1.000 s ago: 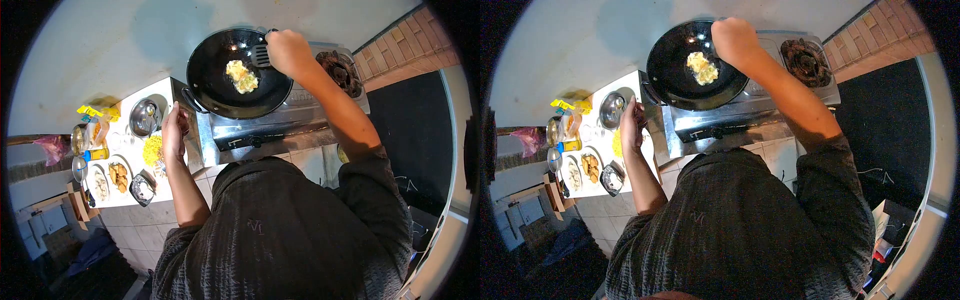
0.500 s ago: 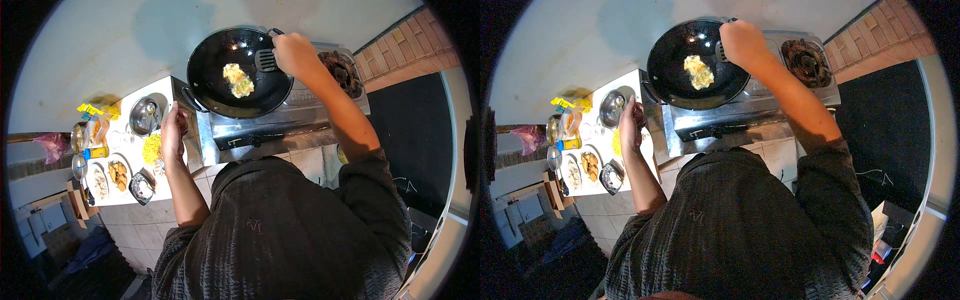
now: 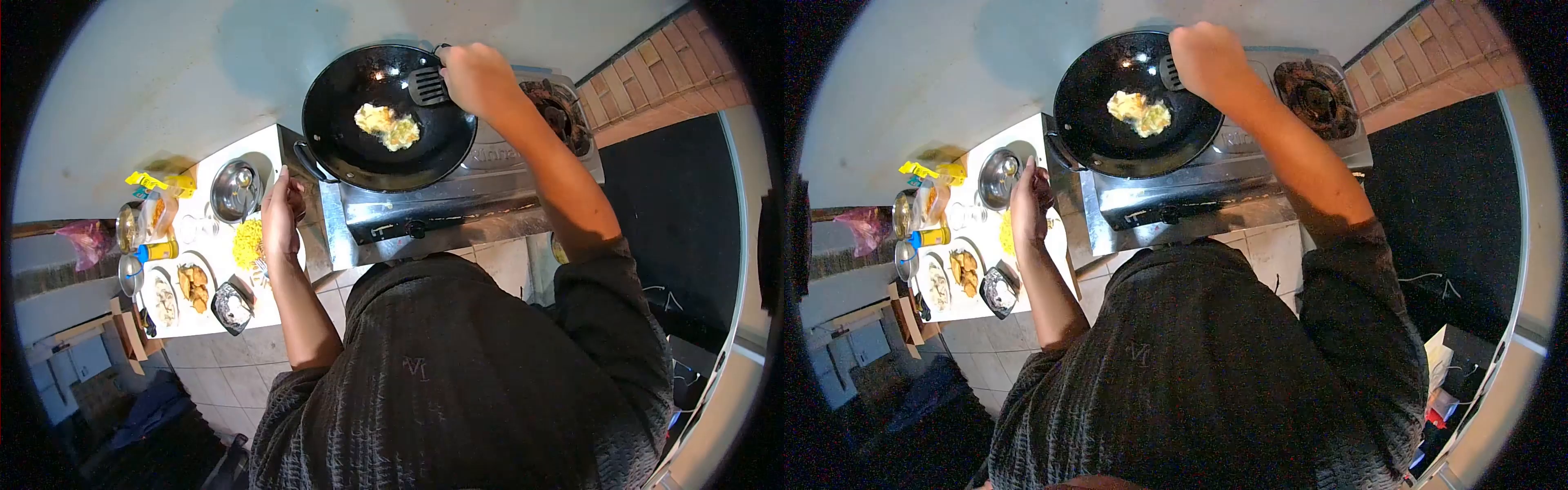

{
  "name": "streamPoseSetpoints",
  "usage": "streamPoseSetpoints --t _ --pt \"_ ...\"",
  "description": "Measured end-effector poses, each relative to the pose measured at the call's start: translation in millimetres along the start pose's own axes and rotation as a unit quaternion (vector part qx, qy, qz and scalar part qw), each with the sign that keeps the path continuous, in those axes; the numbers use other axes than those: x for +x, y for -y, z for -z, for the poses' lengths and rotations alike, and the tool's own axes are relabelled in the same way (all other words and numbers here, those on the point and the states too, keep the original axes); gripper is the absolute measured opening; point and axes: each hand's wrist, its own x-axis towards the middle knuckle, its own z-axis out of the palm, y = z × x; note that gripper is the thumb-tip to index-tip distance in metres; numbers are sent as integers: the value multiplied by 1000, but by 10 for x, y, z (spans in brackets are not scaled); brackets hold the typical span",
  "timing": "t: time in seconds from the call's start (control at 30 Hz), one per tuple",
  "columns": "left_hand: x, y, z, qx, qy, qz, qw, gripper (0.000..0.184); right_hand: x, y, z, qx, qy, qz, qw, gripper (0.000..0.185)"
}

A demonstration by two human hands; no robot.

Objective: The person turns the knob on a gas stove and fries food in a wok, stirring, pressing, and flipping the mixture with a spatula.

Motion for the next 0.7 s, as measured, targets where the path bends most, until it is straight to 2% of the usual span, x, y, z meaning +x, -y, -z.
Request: streamPoseSetpoints --t 0.17,0.23,0.7 --pt "0 -13 -19 6 3 -8 1000 38 45 47 27 -27 42 3 999 9" --pt "5 -8 13 16 7 -2 1000 35 35 35 -27 4 65 5 998 11" --pt "11 -6 -20 -1 -16 4 1000 37 273 -80 80 -25 80 -1 996 14"
